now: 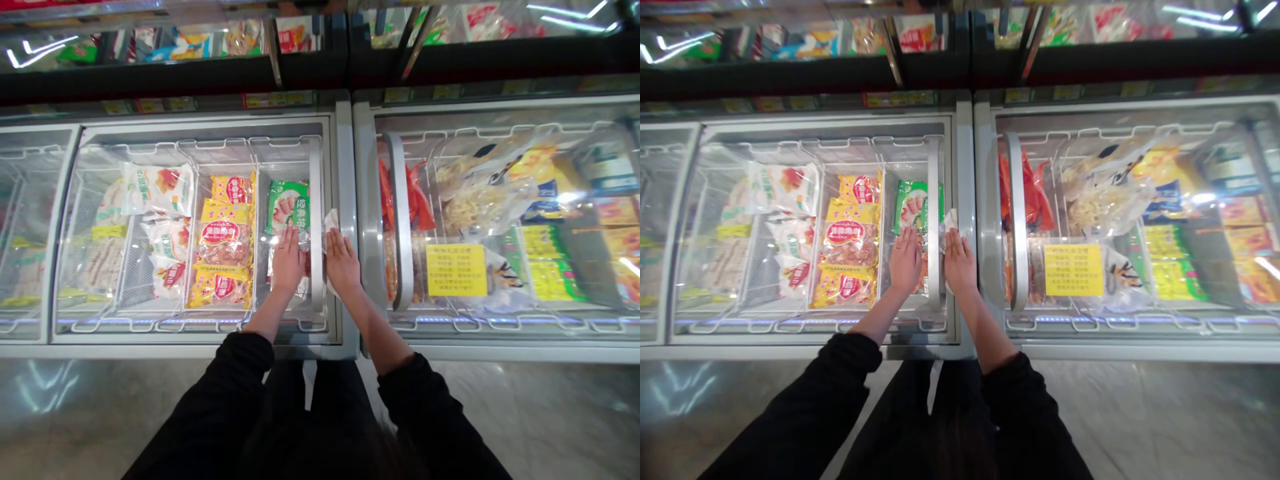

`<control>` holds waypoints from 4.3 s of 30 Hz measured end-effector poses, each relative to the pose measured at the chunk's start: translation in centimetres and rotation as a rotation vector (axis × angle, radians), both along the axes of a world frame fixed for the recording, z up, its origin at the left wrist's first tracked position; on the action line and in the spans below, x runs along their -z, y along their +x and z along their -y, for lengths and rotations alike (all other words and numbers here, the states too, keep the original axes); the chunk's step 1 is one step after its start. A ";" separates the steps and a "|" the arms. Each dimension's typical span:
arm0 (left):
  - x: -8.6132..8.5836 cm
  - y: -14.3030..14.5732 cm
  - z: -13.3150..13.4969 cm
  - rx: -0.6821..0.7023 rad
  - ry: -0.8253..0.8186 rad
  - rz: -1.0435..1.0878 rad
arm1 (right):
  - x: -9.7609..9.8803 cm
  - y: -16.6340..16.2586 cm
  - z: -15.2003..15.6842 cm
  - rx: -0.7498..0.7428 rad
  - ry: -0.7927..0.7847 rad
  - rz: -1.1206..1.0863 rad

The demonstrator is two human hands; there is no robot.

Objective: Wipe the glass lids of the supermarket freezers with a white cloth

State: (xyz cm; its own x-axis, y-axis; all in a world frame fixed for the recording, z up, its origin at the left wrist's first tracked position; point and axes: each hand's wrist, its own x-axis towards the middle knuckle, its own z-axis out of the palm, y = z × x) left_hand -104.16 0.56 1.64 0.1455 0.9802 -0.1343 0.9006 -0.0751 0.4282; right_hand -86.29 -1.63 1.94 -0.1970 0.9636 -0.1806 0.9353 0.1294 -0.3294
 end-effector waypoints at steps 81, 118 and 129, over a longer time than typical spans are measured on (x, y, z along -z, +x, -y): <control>1.6 1.9 -9.5 -0.106 -0.101 -0.133 | 0.7 0.9 -28.0 -0.129 0.007 0.132; 1.6 2.2 -9.0 -0.093 -0.069 -0.136 | 3.6 3.5 -39.3 -0.467 -0.135 -0.146; 2.6 2.2 -8.6 -0.091 -0.054 -0.144 | 5.9 2.6 -41.4 -0.442 -0.095 -0.314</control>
State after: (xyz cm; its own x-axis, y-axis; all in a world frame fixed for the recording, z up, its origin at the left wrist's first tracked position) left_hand -101.95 9.14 -0.95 0.0320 0.9791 -0.2006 0.9550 0.0292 0.2951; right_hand -83.73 39.82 -4.00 -0.6373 0.7595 -0.1306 0.6539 0.4433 -0.6131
